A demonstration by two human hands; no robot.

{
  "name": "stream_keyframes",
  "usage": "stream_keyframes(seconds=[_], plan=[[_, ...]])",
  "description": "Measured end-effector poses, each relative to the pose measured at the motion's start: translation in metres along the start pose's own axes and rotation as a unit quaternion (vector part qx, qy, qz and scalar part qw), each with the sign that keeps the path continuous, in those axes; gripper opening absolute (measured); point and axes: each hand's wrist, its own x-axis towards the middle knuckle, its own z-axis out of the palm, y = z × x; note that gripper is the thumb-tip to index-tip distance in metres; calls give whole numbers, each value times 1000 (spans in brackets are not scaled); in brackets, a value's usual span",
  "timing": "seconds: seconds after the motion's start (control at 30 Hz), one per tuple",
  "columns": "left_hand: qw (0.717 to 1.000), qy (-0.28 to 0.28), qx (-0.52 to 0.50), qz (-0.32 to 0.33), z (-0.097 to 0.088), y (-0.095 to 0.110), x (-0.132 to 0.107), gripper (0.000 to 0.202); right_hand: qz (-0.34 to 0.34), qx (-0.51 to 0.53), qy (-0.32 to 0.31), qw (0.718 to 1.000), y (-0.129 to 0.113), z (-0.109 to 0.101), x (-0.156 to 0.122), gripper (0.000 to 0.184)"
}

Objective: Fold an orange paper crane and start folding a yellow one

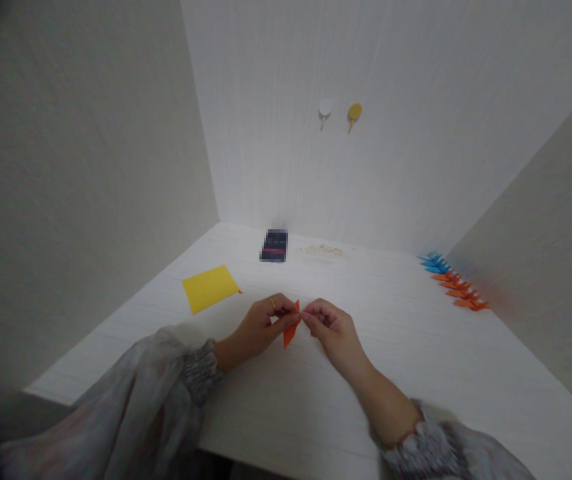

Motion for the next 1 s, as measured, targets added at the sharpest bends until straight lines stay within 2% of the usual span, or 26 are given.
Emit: stream_keyframes(seconds=[0.23, 0.57, 0.8, 1.0], plan=[[1000, -13, 2, 27, -2, 5, 0, 15, 1, 0, -7, 1000, -1, 3, -3, 19], [991, -7, -136, -14, 2, -8, 0, 20, -33, -31, 53, 998, 2, 1, -1, 18], [984, -10, -170, -42, 1, -9, 1, 21, -63, -29, 17, 997, 2, 1, 0, 17], [981, -19, -186, -51, 0, -11, 2, 20, -72, -31, 16, 997, 2, 2, -1, 15]])
